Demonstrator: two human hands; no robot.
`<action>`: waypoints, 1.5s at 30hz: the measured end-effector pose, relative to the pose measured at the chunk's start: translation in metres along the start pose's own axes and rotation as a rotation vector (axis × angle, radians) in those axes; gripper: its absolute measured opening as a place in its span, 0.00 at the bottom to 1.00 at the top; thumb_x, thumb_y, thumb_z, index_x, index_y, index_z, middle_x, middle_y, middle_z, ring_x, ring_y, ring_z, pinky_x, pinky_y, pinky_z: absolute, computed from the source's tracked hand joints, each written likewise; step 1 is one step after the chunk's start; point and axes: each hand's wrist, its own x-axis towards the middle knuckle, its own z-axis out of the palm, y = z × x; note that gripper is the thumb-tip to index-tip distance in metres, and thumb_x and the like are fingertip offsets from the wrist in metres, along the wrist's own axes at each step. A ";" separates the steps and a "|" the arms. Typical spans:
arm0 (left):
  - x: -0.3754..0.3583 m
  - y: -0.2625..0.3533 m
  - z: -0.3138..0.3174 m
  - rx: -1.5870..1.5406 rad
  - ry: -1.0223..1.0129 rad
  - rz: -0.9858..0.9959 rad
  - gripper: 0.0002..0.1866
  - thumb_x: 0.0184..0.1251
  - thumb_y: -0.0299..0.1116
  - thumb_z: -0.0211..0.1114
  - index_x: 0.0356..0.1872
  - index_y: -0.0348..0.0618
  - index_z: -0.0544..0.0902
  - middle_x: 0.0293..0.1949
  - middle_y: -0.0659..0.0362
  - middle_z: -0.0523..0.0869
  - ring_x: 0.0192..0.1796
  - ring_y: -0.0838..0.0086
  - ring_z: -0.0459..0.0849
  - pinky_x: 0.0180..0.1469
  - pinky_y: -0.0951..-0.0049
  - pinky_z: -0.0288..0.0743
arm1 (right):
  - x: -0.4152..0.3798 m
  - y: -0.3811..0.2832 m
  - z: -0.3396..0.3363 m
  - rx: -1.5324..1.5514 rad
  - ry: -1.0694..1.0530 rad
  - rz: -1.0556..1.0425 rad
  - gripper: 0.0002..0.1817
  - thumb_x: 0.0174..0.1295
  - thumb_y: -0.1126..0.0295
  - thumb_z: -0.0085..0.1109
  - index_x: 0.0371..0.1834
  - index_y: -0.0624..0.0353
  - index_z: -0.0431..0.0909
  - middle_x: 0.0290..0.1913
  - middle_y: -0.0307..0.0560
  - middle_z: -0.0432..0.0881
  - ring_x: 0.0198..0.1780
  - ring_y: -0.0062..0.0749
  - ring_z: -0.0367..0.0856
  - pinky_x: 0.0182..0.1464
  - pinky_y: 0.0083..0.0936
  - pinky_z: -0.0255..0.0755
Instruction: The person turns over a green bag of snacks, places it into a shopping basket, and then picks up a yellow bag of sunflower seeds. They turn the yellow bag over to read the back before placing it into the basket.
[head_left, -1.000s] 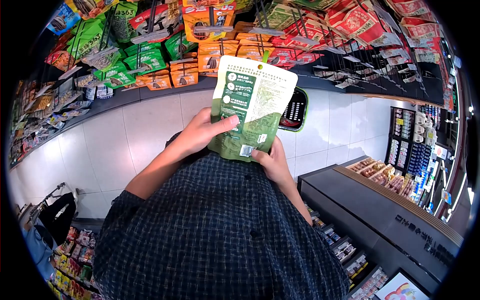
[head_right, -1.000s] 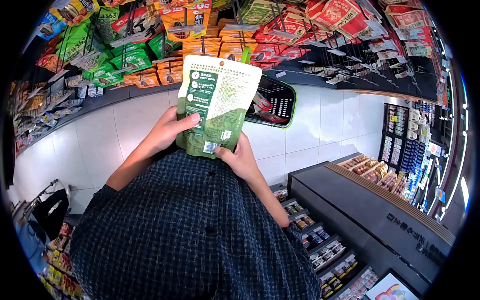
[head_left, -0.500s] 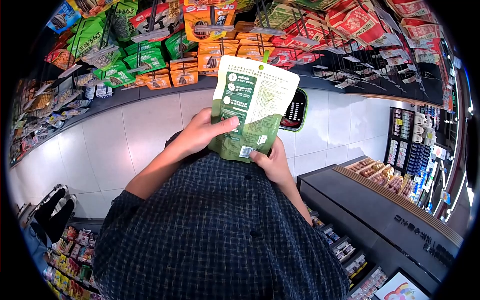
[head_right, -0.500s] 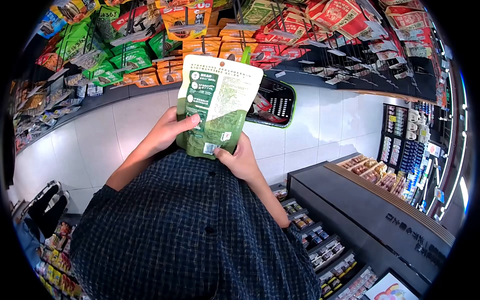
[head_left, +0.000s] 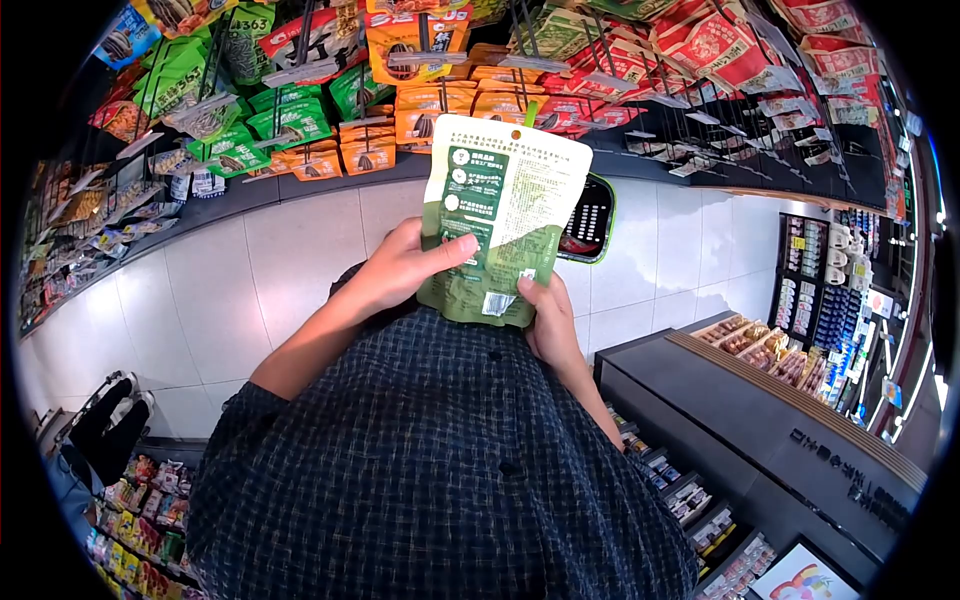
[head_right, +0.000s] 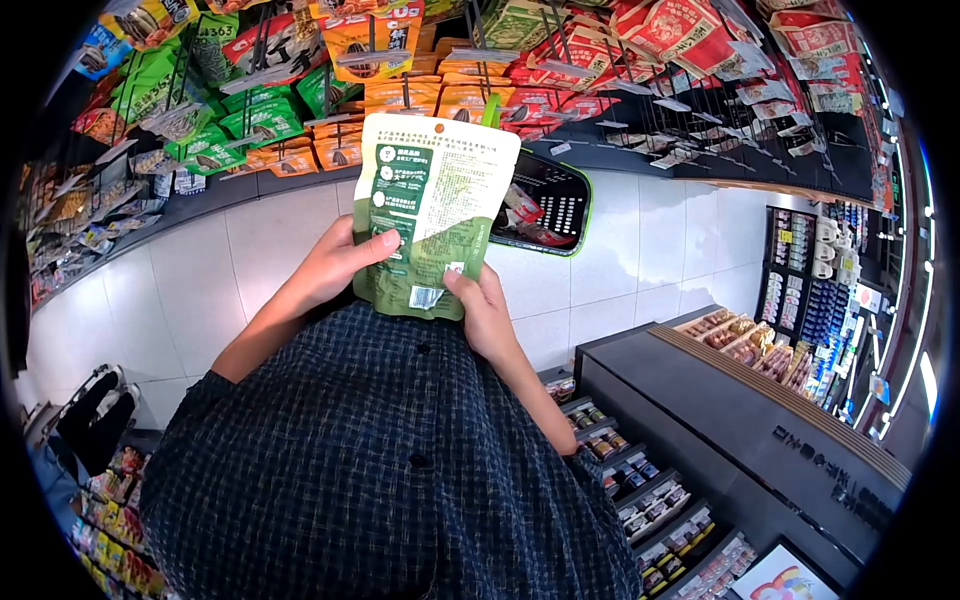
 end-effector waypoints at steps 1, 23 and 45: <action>0.000 0.000 0.000 -0.002 0.000 0.001 0.21 0.70 0.41 0.61 0.54 0.33 0.77 0.49 0.55 0.83 0.51 0.73 0.79 0.56 0.72 0.72 | 0.001 0.002 -0.002 -0.002 0.000 0.001 0.18 0.67 0.72 0.46 0.57 0.70 0.70 0.54 0.50 0.79 0.54 0.30 0.77 0.59 0.26 0.68; -0.001 -0.001 0.001 0.168 -0.039 0.090 0.20 0.67 0.40 0.64 0.53 0.35 0.79 0.50 0.54 0.83 0.53 0.71 0.78 0.58 0.69 0.70 | 0.006 0.005 -0.006 0.018 0.012 -0.065 0.21 0.64 0.70 0.43 0.57 0.74 0.69 0.54 0.56 0.78 0.54 0.35 0.77 0.60 0.30 0.69; 0.000 -0.003 0.001 0.281 -0.060 0.118 0.18 0.68 0.36 0.63 0.53 0.34 0.77 0.50 0.56 0.83 0.52 0.73 0.78 0.56 0.69 0.72 | 0.007 0.004 -0.005 0.022 0.029 -0.057 0.25 0.64 0.67 0.43 0.59 0.75 0.67 0.57 0.60 0.76 0.56 0.39 0.78 0.61 0.33 0.70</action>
